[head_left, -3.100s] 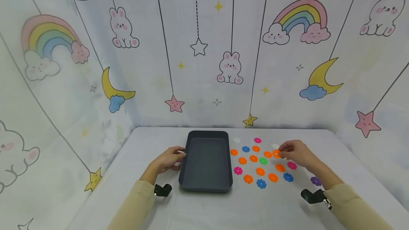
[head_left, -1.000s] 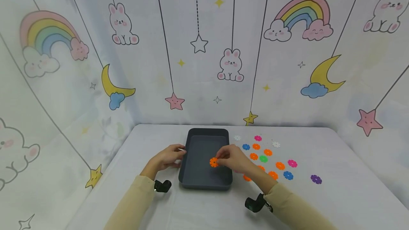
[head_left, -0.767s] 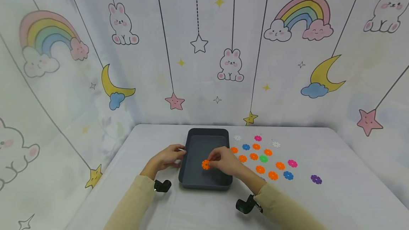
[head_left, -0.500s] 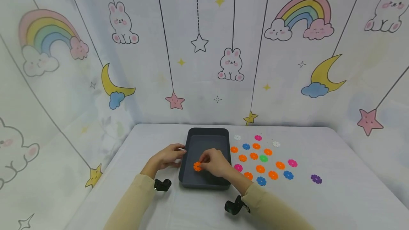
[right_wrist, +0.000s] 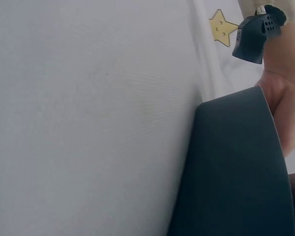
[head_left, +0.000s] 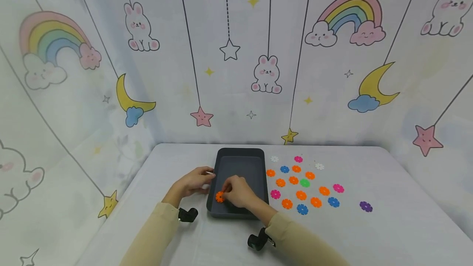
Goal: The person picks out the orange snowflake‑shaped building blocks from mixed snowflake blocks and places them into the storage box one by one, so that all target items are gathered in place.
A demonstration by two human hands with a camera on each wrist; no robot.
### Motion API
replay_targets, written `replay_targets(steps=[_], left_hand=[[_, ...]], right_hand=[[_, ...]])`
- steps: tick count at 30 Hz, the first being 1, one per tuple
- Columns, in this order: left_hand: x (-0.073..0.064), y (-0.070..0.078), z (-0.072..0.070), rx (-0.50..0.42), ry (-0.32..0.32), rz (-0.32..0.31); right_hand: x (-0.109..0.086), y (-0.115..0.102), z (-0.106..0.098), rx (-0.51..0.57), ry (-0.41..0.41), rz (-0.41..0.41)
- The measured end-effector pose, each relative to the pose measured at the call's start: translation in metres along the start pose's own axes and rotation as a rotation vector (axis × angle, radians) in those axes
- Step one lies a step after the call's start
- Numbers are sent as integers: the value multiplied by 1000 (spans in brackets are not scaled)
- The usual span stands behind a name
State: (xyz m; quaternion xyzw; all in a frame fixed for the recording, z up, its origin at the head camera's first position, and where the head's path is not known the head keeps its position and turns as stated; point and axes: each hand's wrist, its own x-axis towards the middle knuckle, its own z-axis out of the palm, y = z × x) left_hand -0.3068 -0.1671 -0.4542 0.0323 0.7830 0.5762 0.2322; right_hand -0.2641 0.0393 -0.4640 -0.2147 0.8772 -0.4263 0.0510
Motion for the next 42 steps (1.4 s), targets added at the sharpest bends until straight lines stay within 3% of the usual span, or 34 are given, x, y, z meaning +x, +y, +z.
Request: replay_targets(steps=[10,17,28,42], left_hand=[[0,1,1,-3,2,-10],[-1,-1,0,-22,11,-11],[-1,-1,1,-11,17,-11],[2,-3,1,-1,31,-22]], right_hand=[[2,0,2,-53,-23,32],[-6,-4,-11,-70,-80,14],[-29,-2,-51,-102,-125,-71],[-71,31,-120,-123,-74,-32]])
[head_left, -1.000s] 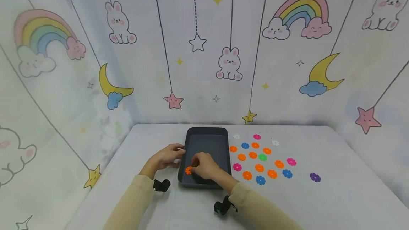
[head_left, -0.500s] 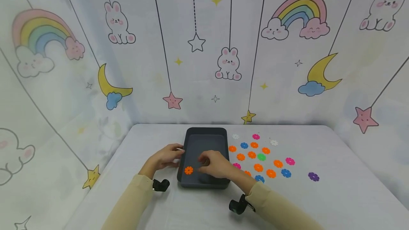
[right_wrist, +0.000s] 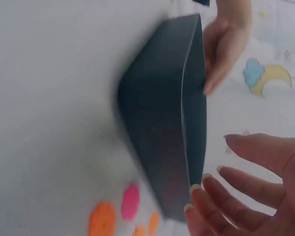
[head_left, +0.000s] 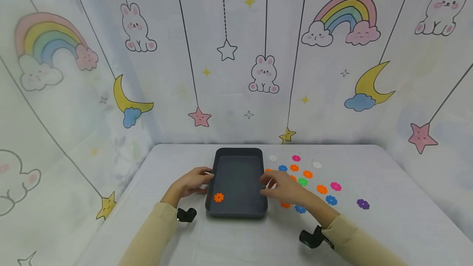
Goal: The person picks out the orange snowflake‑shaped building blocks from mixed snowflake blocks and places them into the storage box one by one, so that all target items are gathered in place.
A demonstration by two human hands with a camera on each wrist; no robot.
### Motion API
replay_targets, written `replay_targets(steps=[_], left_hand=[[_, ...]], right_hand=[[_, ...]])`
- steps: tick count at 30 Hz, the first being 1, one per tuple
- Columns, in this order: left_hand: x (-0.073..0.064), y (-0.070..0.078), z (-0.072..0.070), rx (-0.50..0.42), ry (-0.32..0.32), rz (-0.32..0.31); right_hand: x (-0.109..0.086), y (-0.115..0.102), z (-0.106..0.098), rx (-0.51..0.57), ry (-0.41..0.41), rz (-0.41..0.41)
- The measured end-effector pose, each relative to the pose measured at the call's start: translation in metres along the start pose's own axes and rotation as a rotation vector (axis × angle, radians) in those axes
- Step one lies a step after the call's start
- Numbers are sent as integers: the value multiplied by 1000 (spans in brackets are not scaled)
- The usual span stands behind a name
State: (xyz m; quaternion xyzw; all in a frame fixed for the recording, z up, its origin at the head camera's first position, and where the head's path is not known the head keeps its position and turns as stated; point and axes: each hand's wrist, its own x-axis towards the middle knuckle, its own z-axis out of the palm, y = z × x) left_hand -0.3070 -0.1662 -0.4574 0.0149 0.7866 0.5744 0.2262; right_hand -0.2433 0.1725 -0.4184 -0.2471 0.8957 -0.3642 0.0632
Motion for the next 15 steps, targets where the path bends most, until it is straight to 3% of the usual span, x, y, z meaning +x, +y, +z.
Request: replay_targets(steps=[8,15], left_hand=[[0,0,-1,9,2,0],[-1,2,1,4,8,-3]], right_hand=[[-17,37,-45,-127,107,33],[-20,72,-74,-166,161,103]])
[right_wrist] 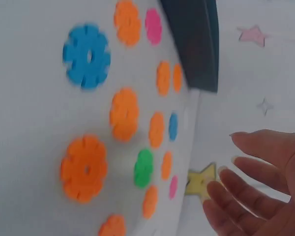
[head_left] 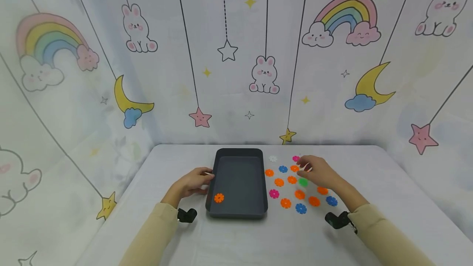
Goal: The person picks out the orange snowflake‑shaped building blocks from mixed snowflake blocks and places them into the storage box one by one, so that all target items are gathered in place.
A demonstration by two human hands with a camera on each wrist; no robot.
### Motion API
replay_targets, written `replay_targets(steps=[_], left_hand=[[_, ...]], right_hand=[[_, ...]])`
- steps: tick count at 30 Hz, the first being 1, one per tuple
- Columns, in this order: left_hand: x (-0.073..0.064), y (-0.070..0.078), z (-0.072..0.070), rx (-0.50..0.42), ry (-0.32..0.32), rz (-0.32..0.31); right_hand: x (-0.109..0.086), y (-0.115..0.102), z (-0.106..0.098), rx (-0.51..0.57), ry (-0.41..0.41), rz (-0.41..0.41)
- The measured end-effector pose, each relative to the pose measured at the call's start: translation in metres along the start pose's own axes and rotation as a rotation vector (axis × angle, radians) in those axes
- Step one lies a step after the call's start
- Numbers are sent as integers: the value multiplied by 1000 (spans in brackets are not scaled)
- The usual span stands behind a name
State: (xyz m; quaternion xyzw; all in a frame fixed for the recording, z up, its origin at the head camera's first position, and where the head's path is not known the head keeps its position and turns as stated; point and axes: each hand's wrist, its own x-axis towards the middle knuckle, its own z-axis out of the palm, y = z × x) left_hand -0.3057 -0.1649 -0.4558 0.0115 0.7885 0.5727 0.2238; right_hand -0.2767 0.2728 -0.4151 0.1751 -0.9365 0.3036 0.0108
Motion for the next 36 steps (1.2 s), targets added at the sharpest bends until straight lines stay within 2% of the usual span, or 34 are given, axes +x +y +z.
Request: replay_targets(steps=[6,12,17,27,36], left_hand=[[0,0,0,7,-4,7],[-2,1,1,14,-5,3],[-1,0,0,16,-7,1],[5,0,-2,16,-4,-4],[5,-1,-2,16,2,-6]], right_hand=[[3,29,-4,-21,9,95],[4,54,1,-13,-40,196],[6,66,1,20,-80,270],[11,74,2,46,-98,321],[10,70,2,33,-87,301]])
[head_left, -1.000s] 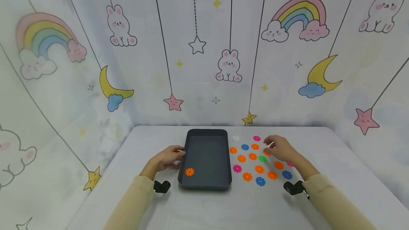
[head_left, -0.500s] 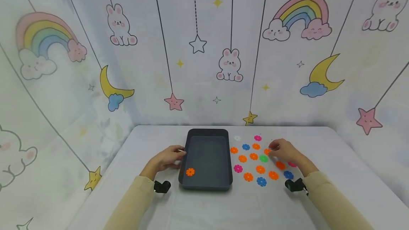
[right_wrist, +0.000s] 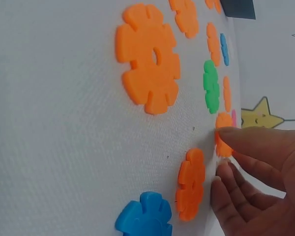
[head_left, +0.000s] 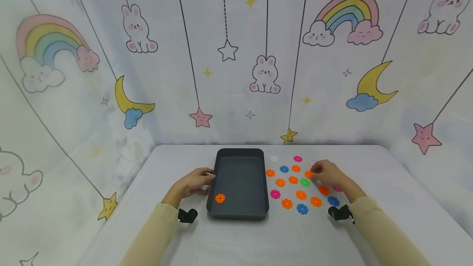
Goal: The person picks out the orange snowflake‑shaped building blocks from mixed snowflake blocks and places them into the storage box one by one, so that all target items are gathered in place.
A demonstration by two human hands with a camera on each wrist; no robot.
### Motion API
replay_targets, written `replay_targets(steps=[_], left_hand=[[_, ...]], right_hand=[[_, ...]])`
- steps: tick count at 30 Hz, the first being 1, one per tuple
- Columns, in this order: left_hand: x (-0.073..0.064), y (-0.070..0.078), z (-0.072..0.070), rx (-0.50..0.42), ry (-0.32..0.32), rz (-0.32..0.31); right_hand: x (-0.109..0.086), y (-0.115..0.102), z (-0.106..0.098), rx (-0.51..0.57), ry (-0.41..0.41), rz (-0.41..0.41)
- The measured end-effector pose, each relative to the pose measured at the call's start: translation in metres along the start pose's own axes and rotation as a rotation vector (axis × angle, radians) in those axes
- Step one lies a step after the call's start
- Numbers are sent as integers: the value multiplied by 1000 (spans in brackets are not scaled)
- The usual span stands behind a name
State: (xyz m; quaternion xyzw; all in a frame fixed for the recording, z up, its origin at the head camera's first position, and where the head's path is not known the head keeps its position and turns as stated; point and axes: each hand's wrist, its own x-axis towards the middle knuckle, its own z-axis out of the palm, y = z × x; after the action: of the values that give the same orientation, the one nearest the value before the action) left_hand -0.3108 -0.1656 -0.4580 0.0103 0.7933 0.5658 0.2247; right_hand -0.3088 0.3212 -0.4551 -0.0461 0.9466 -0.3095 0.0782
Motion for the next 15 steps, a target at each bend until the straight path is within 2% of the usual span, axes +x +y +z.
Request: replay_targets(steps=[6,15], left_hand=[[-1,0,1,-1,1,3],[-5,2,2,-6,-10,12]], right_hand=[[-2,1,1,6,50,-31],[-9,0,-1,63,67,-6]])
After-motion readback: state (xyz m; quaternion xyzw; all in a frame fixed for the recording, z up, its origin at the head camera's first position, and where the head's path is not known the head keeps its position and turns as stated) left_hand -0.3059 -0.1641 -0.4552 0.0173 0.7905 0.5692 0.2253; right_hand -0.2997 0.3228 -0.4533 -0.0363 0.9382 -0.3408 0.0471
